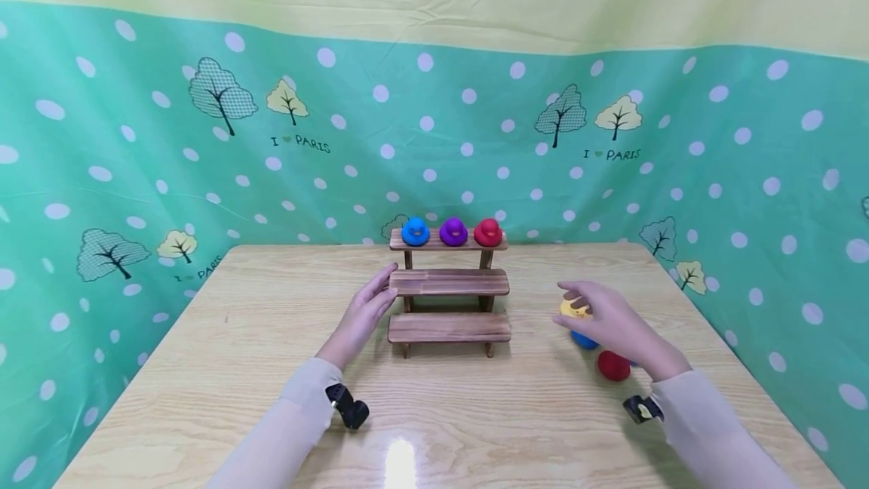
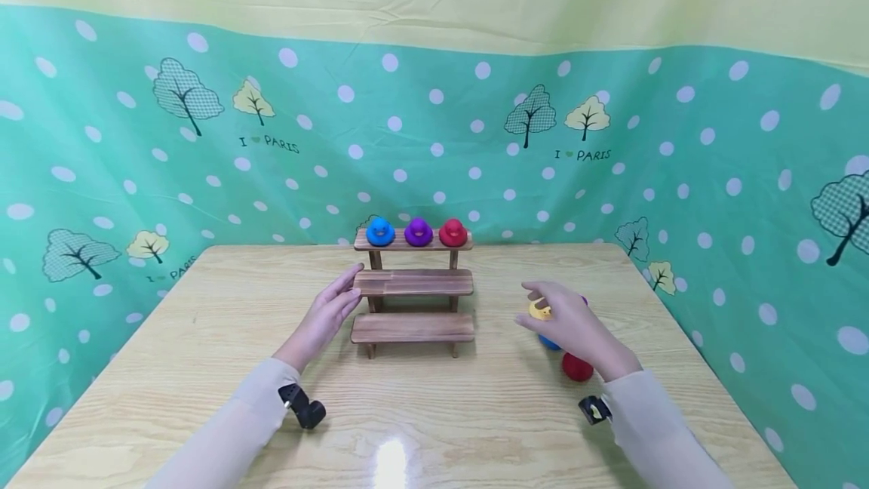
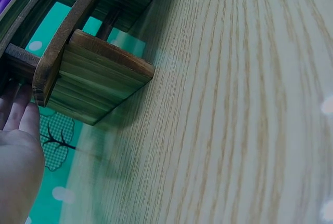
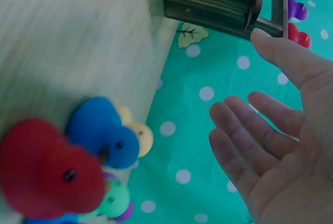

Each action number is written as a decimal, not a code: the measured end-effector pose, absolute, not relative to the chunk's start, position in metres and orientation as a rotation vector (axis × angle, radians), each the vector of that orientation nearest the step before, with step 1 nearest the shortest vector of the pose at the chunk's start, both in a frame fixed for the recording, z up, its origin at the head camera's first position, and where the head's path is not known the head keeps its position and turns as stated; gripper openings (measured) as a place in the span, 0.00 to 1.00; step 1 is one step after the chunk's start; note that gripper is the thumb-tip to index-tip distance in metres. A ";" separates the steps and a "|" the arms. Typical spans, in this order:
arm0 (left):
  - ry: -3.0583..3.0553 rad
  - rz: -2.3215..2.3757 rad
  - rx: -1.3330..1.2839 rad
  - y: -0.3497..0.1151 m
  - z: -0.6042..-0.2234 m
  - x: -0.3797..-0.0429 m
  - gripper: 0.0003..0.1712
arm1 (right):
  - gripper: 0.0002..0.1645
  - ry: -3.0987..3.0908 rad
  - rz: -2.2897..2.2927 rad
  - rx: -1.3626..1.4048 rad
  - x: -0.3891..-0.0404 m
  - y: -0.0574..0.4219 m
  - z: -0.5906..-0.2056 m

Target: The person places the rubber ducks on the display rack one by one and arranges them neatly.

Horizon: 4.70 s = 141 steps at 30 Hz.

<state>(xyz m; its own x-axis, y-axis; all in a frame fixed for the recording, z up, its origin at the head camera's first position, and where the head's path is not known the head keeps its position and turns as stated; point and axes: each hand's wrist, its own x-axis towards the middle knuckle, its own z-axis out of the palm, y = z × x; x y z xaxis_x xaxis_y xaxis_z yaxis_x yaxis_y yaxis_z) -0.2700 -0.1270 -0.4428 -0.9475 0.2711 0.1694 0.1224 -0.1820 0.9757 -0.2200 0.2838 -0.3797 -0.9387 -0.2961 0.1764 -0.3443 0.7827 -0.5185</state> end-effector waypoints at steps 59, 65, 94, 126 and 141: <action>1.945 2.298 0.475 -0.126 -0.444 -0.268 0.32 | 0.29 -3.034 0.448 0.386 -0.176 0.339 -0.430; 1.953 2.292 0.478 -0.126 -0.444 -0.268 0.32 | 0.28 -3.055 0.436 0.378 -0.176 0.340 -0.430; 1.943 2.305 0.466 -0.126 -0.446 -0.270 0.33 | 0.26 -2.949 0.467 0.467 -0.180 0.322 -0.405; 1.920 2.303 0.472 -0.124 -0.445 -0.270 0.33 | 0.27 -2.625 0.661 0.785 -0.214 0.242 -0.387; 1.925 2.300 0.465 -0.126 -0.446 -0.270 0.33 | 0.27 -2.523 0.816 0.990 -0.236 0.190 -0.380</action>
<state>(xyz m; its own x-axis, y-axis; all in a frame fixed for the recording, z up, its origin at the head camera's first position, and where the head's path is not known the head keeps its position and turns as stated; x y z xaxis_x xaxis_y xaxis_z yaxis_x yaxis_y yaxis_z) -0.2704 -0.1258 -0.4457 -0.9476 0.2743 0.1638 0.1130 -0.1918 0.9749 -0.2358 0.1897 -0.3796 -0.7135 -0.5202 0.4694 -0.6966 0.5991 -0.3949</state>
